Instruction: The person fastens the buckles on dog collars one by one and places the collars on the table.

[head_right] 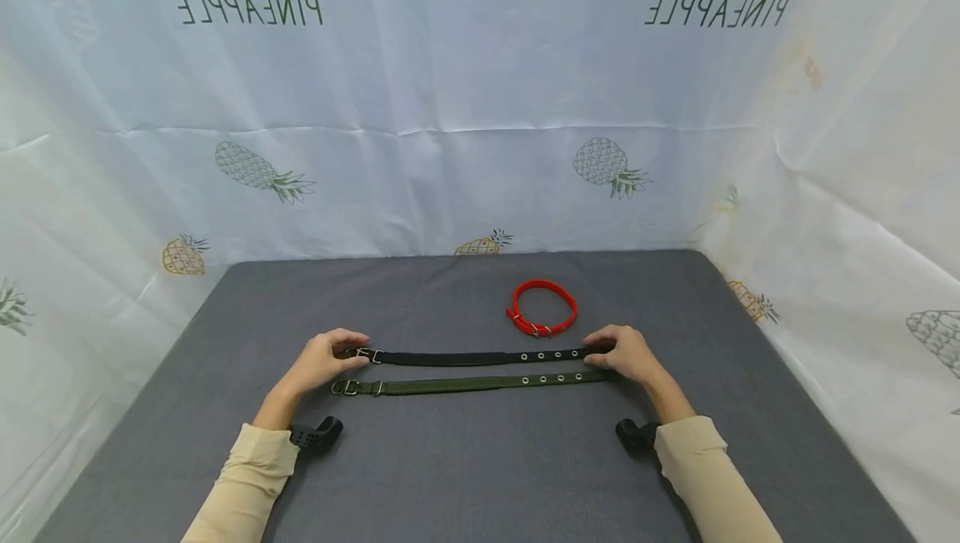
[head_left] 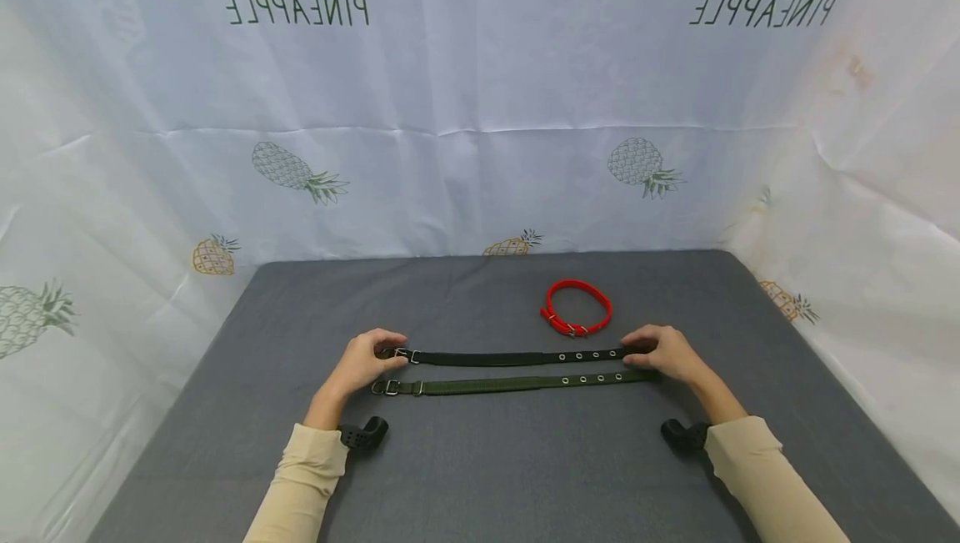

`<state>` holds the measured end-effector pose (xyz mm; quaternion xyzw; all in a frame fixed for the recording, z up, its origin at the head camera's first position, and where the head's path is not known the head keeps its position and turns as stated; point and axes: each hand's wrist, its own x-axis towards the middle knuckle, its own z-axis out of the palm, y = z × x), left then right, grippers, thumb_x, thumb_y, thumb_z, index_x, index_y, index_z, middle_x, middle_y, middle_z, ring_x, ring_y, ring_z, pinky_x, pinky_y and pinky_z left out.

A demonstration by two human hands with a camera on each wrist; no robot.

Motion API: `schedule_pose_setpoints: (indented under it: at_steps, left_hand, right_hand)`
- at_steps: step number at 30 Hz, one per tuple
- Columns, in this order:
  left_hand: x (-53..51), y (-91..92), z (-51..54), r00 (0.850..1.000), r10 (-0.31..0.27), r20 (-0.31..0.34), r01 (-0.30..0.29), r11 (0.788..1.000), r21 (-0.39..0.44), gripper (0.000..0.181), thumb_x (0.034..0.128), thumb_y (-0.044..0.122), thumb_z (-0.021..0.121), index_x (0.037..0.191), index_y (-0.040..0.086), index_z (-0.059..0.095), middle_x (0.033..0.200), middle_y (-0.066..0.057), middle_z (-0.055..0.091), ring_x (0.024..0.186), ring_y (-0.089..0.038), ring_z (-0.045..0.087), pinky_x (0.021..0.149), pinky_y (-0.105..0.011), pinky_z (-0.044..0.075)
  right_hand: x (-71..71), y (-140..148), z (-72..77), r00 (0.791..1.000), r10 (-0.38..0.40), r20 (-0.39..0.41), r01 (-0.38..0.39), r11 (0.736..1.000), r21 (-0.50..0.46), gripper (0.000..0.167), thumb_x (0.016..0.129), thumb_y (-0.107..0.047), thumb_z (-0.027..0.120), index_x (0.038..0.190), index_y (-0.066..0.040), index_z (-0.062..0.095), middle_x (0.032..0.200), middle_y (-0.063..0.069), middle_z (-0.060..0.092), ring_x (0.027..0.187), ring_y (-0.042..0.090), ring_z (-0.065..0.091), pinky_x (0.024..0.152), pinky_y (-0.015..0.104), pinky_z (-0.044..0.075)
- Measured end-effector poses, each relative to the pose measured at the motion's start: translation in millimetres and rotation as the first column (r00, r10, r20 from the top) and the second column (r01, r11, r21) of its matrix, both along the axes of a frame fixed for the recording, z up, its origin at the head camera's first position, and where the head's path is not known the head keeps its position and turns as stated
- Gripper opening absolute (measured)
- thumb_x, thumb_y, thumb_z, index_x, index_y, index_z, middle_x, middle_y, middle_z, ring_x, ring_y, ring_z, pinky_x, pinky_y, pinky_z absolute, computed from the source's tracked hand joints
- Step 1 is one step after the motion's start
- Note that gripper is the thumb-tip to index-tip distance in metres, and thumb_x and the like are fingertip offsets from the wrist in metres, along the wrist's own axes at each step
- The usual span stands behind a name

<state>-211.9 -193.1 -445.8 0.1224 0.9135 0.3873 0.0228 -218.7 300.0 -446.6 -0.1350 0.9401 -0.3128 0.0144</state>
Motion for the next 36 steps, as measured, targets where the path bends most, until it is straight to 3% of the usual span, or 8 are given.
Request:
schedule_pose_setpoints:
  at_steps: [6, 21, 25, 32, 36]
  left_hand:
    - [-5.6, -1.4, -2.9, 0.997, -0.056, -0.060, 0.052, 0.997, -0.063, 0.034, 0.0811, 0.009, 0.075, 0.112, -0.002, 0.069, 0.111, -0.019, 0.068, 0.105, -0.037, 0.063, 0.090, -0.050, 0.051]
    - [-10.8, 0.4, 1.0, 0.995, -0.071, -0.074, 0.060, 0.988, -0.143, 0.018, 0.0779, 0.007, 0.078, 0.095, 0.001, 0.075, 0.097, -0.016, 0.067, 0.086, -0.025, 0.060, 0.076, -0.038, 0.050]
    - [-10.6, -1.0, 2.2, 0.995, -0.066, -0.079, 0.054, 0.988, -0.142, 0.018, 0.0781, 0.007, 0.077, 0.095, 0.001, 0.075, 0.097, -0.016, 0.068, 0.085, -0.025, 0.060, 0.075, -0.037, 0.049]
    - [-10.3, -4.4, 11.5, 0.994, -0.048, -0.094, 0.037, 0.992, -0.119, 0.017, 0.0813, 0.007, 0.074, 0.098, 0.002, 0.073, 0.101, -0.017, 0.069, 0.092, -0.032, 0.064, 0.082, -0.047, 0.052]
    - [-9.9, -4.9, 16.7, 0.996, -0.042, -0.073, 0.033, 0.992, -0.125, 0.020, 0.0831, 0.009, 0.073, 0.101, 0.002, 0.073, 0.104, -0.019, 0.069, 0.088, -0.028, 0.063, 0.077, -0.043, 0.052]
  right_hand:
    - [-2.1, -1.5, -1.4, 1.000, 0.017, -0.021, -0.017, 1.000, 0.009, 0.026, 0.074, -0.011, 0.081, 0.097, -0.001, 0.074, 0.093, 0.014, 0.069, 0.076, 0.003, 0.057, 0.065, 0.020, 0.046]
    - [-3.0, -4.7, 0.8, 0.999, 0.028, -0.042, -0.026, 0.999, 0.043, 0.014, 0.077, -0.008, 0.078, 0.090, -0.003, 0.076, 0.083, 0.008, 0.066, 0.069, -0.004, 0.045, 0.061, 0.020, 0.041]
    - [-1.8, -5.9, 2.3, 0.999, 0.029, -0.026, -0.028, 0.998, 0.050, 0.015, 0.079, -0.010, 0.077, 0.092, -0.003, 0.075, 0.085, 0.010, 0.067, 0.069, -0.003, 0.046, 0.061, 0.020, 0.042]
    - [-2.4, -7.0, 11.2, 1.000, 0.018, -0.008, -0.017, 0.999, 0.042, 0.017, 0.081, -0.014, 0.076, 0.095, -0.003, 0.074, 0.089, 0.013, 0.067, 0.072, 0.005, 0.053, 0.062, 0.023, 0.044]
    - [-3.9, -7.0, 14.9, 1.000, 0.002, -0.003, -0.002, 0.999, 0.038, 0.018, 0.082, -0.014, 0.075, 0.096, -0.003, 0.074, 0.093, 0.014, 0.067, 0.078, 0.013, 0.058, 0.068, 0.030, 0.049]
